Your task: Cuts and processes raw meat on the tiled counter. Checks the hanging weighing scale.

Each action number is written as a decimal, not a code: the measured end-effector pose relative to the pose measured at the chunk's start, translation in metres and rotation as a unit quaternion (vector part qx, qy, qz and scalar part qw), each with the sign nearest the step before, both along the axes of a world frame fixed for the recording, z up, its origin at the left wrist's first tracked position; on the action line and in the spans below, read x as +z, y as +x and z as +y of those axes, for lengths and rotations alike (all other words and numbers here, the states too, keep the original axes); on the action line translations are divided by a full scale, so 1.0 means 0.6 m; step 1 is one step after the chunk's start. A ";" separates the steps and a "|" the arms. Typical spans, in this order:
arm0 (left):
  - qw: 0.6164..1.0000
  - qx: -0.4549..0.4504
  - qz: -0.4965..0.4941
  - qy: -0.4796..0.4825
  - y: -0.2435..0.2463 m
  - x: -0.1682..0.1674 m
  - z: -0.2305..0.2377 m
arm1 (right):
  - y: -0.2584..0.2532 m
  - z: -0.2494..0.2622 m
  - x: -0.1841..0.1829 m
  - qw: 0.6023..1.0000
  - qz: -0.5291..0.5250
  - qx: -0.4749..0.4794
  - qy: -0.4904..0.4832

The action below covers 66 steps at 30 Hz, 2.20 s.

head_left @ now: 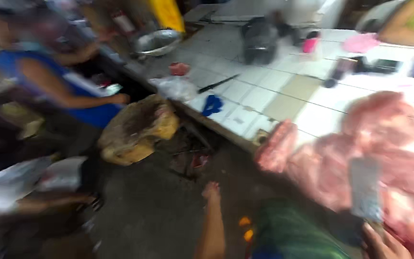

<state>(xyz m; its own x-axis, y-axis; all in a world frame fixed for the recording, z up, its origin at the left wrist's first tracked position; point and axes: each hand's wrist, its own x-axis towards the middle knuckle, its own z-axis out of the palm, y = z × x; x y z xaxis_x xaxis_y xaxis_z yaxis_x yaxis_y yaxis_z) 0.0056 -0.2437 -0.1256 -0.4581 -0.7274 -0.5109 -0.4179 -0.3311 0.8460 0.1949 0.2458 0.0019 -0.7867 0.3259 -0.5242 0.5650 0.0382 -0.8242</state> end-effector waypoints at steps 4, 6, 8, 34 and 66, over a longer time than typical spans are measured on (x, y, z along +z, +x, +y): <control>0.973 -0.177 0.079 -0.128 -0.017 0.052 0.096 | 0.055 0.070 0.012 0.995 0.029 -0.077 0.054; 0.956 -0.216 0.118 -0.159 -0.048 0.132 0.149 | 0.084 0.103 0.010 0.993 0.068 -0.079 0.049; 0.940 -0.254 0.141 -0.179 -0.072 0.207 0.218 | 0.110 0.124 0.002 0.991 0.076 -0.089 0.065; -0.080 -0.757 0.359 -0.539 -0.621 0.232 1.061 | 0.032 0.029 0.023 0.933 -0.079 -0.350 0.020; 0.038 -0.771 0.108 -0.626 -0.478 0.404 0.931 | -0.021 0.025 -0.058 0.979 -0.090 -0.180 0.040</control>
